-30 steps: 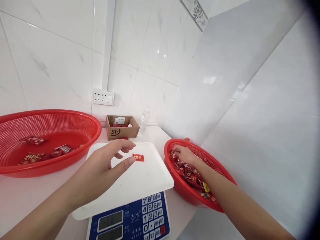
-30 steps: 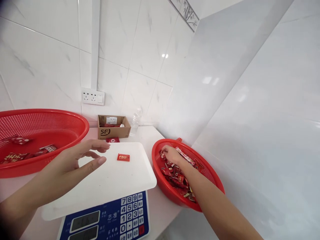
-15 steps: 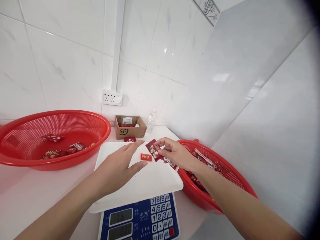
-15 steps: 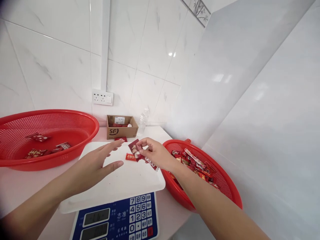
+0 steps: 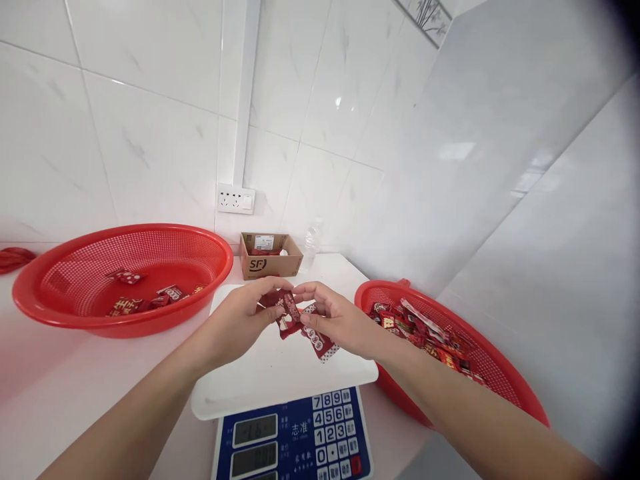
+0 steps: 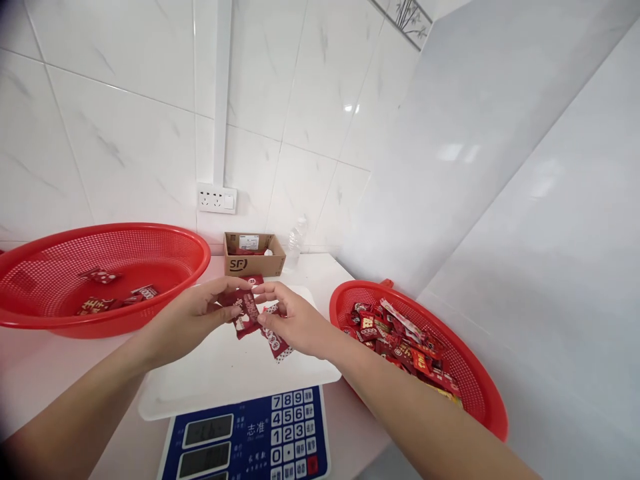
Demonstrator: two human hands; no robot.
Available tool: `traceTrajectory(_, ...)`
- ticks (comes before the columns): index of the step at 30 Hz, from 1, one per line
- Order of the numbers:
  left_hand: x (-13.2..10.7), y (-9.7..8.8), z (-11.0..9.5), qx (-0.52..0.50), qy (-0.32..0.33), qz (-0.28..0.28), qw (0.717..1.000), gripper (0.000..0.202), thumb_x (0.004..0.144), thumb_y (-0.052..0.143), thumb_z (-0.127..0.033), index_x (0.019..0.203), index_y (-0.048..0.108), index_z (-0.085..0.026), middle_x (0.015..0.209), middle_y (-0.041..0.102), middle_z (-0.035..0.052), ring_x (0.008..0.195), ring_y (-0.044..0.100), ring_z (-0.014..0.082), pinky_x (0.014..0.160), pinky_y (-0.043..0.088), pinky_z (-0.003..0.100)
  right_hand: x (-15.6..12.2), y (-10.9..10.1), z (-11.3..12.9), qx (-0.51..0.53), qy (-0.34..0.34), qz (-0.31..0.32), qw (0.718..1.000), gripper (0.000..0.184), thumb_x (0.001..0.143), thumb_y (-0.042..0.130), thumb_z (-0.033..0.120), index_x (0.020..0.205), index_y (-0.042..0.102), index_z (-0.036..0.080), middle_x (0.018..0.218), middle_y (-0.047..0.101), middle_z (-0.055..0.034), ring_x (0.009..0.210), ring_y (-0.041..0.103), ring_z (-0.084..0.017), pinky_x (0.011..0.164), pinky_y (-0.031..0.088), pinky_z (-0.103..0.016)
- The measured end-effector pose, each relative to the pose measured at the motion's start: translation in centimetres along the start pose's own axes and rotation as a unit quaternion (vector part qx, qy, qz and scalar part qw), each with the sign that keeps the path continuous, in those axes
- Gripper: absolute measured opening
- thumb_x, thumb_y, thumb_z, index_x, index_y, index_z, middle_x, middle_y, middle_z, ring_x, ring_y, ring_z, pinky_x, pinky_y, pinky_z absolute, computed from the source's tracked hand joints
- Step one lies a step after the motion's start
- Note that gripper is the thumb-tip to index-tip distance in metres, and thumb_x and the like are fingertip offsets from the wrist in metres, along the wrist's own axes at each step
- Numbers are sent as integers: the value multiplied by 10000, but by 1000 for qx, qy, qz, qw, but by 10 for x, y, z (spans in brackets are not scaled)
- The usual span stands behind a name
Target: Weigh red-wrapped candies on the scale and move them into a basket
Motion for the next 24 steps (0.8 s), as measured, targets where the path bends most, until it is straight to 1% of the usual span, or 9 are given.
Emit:
traceTrajectory(3, 2, -3, 9, 77, -20, 13, 997, 262, 850, 456, -238, 1090, 556, -267, 962, 662, -2, 854, 627, 178, 736, 507, 300, 1, -7, -8, -45, 14, -20, 999, 397, 840, 528, 193, 1217, 427, 268, 1283, 467, -71, 1059, 547, -186, 894, 469, -408)
traceTrajectory(5, 2, -6, 16, 169, -30, 11, 985, 323, 854, 455, -269, 1168, 531, -268, 1122, 624, 33, 979, 599, 215, 816, 491, 349, -1, -17, -15, -104, 18, -49, 993, 409, 838, 536, 204, 1227, 431, 273, 1320, 457, -61, 1148, 497, -198, 945, 440, -422)
traceTrajectory(8, 0, -5, 21, 287, -31, 18, 957, 431, 861, 457, -326, 1285, 467, -249, 1385, 441, 77, 1232, 432, 275, 978, 390, 430, -9, -41, -25, -215, 21, -117, 969, 398, 839, 534, 239, 1227, 449, 266, 1333, 471, -44, 1189, 472, -194, 971, 425, -398)
traceTrajectory(11, -6, 14, 22, 288, -6, 127, 949, 495, 857, 491, -391, 1339, 410, -319, 1477, 319, 39, 1343, 282, 274, 1043, 316, 447, -23, -76, -39, -291, 44, -188, 937, 329, 851, 486, 240, 1180, 482, 230, 1279, 522, -60, 1172, 487, -188, 967, 415, -369)
traceTrajectory(13, -12, 29, 21, 268, 14, 214, 939, 551, 822, 556, -424, 1345, 388, -382, 1495, 288, 4, 1380, 191, 278, 1072, 258, 475, -32, -101, -52, -321, 74, -206, 922, 225, 849, 439, 214, 1048, 542, 201, 1105, 620, -70, 1062, 560, -198, 917, 437, -363)
traceTrajectory(16, -18, 43, 23, 262, 8, 290, 920, 673, 763, 630, -454, 1369, 343, -398, 1504, 266, 16, 1392, 112, 314, 1079, 177, 549, -46, -135, -84, -373, 143, -180, 899, 150, 817, 446, 189, 822, 596, 198, 845, 678, -52, 849, 627, -221, 810, 473, -363)
traceTrajectory(18, -20, 49, 23, 265, 5, 308, 914, 732, 740, 639, -496, 1385, 309, -398, 1518, 223, 31, 1389, 88, 341, 1068, 145, 588, -55, -151, -109, -401, 196, -149, 883, 149, 776, 484, 163, 800, 628, 194, 836, 694, -68, 840, 633, -246, 830, 459, -390)
traceTrajectory(21, -22, 55, 19, 254, 31, 335, 907, 725, 736, 595, -582, 1382, 317, -404, 1527, 191, 11, 1386, 40, 368, 1057, 94, 626, -64, -160, -142, -413, 249, -97, 870, 297, 735, 559, 198, 1015, 647, 154, 1049, 675, -131, 967, 615, -298, 889, 437, -417)
traceTrajectory(24, -26, 60, 16, 238, 61, 371, 895, 759, 731, 566, -620, 1398, 293, -383, 1515, 226, -5, 1387, 36, 364, 1056, 53, 638, -68, -152, -163, -405, 264, -44, 874, 485, 712, 609, 268, 1186, 588, 164, 1160, 638, -120, 1051, 588, -287, 905, 447, -364)
Point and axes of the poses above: each hand's wrist, its own x-axis towards the middle knuckle, its own y-axis out of the palm, z = x × y, the point moved 6 cm from there along x, towards the middle knuckle
